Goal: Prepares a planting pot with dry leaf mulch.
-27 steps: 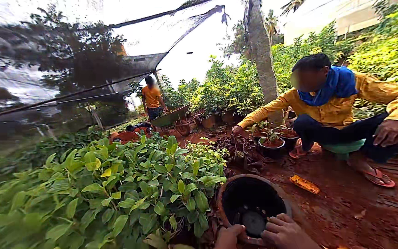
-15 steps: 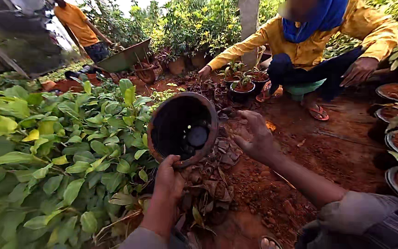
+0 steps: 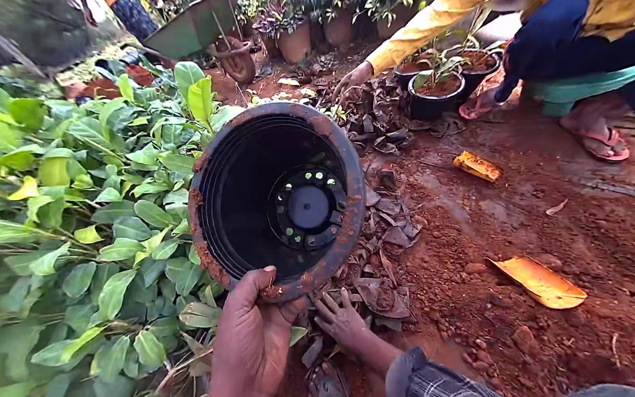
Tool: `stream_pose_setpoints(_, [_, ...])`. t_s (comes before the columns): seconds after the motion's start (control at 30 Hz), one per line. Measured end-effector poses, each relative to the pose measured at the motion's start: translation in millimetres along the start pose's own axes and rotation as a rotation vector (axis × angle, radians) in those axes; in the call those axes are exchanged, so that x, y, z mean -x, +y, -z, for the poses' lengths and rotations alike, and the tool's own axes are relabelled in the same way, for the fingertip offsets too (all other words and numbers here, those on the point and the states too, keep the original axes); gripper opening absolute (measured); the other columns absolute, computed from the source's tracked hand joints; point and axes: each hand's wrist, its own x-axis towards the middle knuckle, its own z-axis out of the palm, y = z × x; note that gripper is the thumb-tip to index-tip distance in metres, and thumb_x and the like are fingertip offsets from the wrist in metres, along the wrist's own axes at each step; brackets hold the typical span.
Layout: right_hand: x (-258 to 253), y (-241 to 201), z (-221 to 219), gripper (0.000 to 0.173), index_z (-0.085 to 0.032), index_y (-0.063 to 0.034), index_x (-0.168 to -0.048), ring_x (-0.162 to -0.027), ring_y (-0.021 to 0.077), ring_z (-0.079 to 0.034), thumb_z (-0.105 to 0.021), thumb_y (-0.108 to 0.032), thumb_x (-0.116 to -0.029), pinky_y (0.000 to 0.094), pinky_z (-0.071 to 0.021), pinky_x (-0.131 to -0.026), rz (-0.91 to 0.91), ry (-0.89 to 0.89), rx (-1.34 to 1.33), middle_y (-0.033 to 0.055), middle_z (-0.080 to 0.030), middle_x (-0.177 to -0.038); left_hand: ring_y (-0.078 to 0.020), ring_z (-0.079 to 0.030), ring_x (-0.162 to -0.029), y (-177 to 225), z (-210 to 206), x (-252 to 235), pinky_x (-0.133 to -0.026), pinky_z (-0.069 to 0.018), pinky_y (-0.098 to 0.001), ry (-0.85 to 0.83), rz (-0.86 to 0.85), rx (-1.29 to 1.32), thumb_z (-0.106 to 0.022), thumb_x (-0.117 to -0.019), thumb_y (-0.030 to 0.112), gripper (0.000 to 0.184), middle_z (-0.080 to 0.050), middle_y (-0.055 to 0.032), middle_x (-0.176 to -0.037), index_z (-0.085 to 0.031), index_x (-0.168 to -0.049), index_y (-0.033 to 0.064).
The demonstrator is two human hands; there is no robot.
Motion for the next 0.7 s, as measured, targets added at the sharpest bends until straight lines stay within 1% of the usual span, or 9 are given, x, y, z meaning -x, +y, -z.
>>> stream_pose_setpoints(0.07, [9, 19, -6, 0.056, -0.056, -0.0156, -0.146, -0.154, 0.0477, -0.025, -0.054, 0.009, -0.0948, 0.0842, -0.0218, -0.110, -0.021, 0.020, 0.038, 0.0104, -0.032, -0.168, -0.0200, -0.070, -0.057, -1, -2, 1, -0.045, -0.0594, -0.0306, 0.008, 0.025, -0.028, -0.037, -0.1036, 0.003, 0.017, -0.067, -0.0157, -0.078, -0.053, -0.097, 0.0006])
stream_pose_setpoints(0.1, [14, 32, -1, 0.050, -0.059, -0.0151, -0.141, -0.145, 0.0507, -0.038, -0.051, 0.008, -0.0972, 0.0816, -0.0318, -0.104, -0.025, 0.052, 0.024, 0.0172, -0.045, -0.158, -0.0201, -0.070, -0.057, -1, -3, 1, -0.046, -0.0596, -0.0306, 0.004, 0.033, -0.034, -0.036, -0.1040, 0.003, 0.018, -0.068, -0.0159, -0.078, -0.052, -0.097, 0.0005])
stream_pose_setpoints(0.13, [17, 45, 10, 0.046, -0.060, -0.0159, -0.139, -0.138, 0.0516, -0.046, -0.049, 0.005, -0.0994, 0.0789, -0.0369, -0.101, -0.059, 0.063, -0.008, 0.0212, -0.056, -0.146, -0.0203, -0.071, -0.057, -2, -4, 1, -0.045, -0.0596, -0.0307, -0.001, 0.036, -0.033, -0.036, -0.1041, 0.003, 0.018, -0.068, -0.0163, -0.078, -0.052, -0.097, 0.0001])
stream_pose_setpoints(0.23, [24, 69, 72, 0.037, -0.065, -0.0118, -0.132, -0.138, 0.0457, -0.049, -0.050, 0.000, -0.1000, 0.0713, -0.0426, -0.102, -0.359, 0.049, -0.158, 0.0190, -0.061, -0.140, -0.0200, -0.070, -0.056, -3, -9, 3, -0.043, -0.0586, -0.0302, -0.011, 0.028, -0.003, -0.037, -0.1036, 0.002, 0.018, -0.067, -0.0158, -0.078, -0.052, -0.096, 0.0002])
stream_pose_setpoints(0.33, [34, 98, 131, 0.029, -0.071, -0.0144, -0.124, -0.128, 0.0404, -0.058, -0.065, -0.014, -0.0950, 0.0635, -0.0508, -0.096, -0.679, 0.278, -0.380, 0.0162, -0.064, -0.135, -0.0205, -0.071, -0.059, -5, -10, 5, -0.045, -0.0599, -0.0319, -0.030, 0.010, -0.013, -0.038, -0.1035, 0.002, 0.018, -0.069, -0.0153, -0.080, -0.054, -0.097, 0.0016])
stream_pose_setpoints(0.4, [45, 121, 155, 0.029, -0.073, -0.0102, -0.121, -0.123, 0.0416, -0.061, -0.069, -0.010, -0.0924, 0.0628, -0.0507, -0.097, -0.726, 0.451, -0.489, 0.0198, -0.067, -0.129, -0.0213, -0.072, -0.060, -7, -10, 5, -0.046, -0.0606, -0.0333, -0.046, 0.002, -0.031, -0.038, -0.1033, 0.002, 0.017, -0.068, -0.0155, -0.081, -0.054, -0.098, 0.0016])
stream_pose_setpoints(0.5, [51, 149, 148, 0.025, -0.074, -0.0076, -0.116, -0.118, 0.0396, -0.065, -0.068, -0.007, -0.0925, 0.0608, -0.0515, -0.098, -0.692, 0.550, -0.510, 0.0196, -0.069, -0.123, -0.0214, -0.070, -0.058, -9, -12, 3, -0.044, -0.0589, -0.0321, -0.042, 0.002, -0.042, -0.038, -0.1024, 0.001, 0.015, -0.068, -0.0167, -0.081, -0.053, -0.099, 0.0002])
stream_pose_setpoints(0.6, [54, 152, 104, 0.028, -0.072, -0.0128, -0.121, -0.122, 0.0387, -0.063, -0.064, -0.014, -0.0941, 0.0617, -0.0524, -0.097, -0.693, 0.320, -0.463, 0.0182, -0.068, -0.127, -0.0221, -0.070, -0.057, -11, -13, 4, -0.044, -0.0586, -0.0321, -0.018, 0.006, -0.056, -0.040, -0.1021, 0.000, 0.013, -0.068, -0.0179, -0.080, -0.053, -0.101, -0.0010])
stream_pose_setpoints(0.7, [61, 133, 68, 0.036, -0.069, -0.0142, -0.127, -0.130, 0.0399, -0.057, -0.064, -0.014, -0.0910, 0.0651, -0.0492, -0.098, -0.668, 0.064, -0.386, 0.0171, -0.063, -0.136, -0.0232, -0.070, -0.058, -12, -12, 3, -0.044, -0.0593, -0.0334, -0.021, 0.001, -0.061, -0.040, -0.1015, -0.001, 0.013, -0.067, -0.0190, -0.080, -0.052, -0.103, -0.0021])
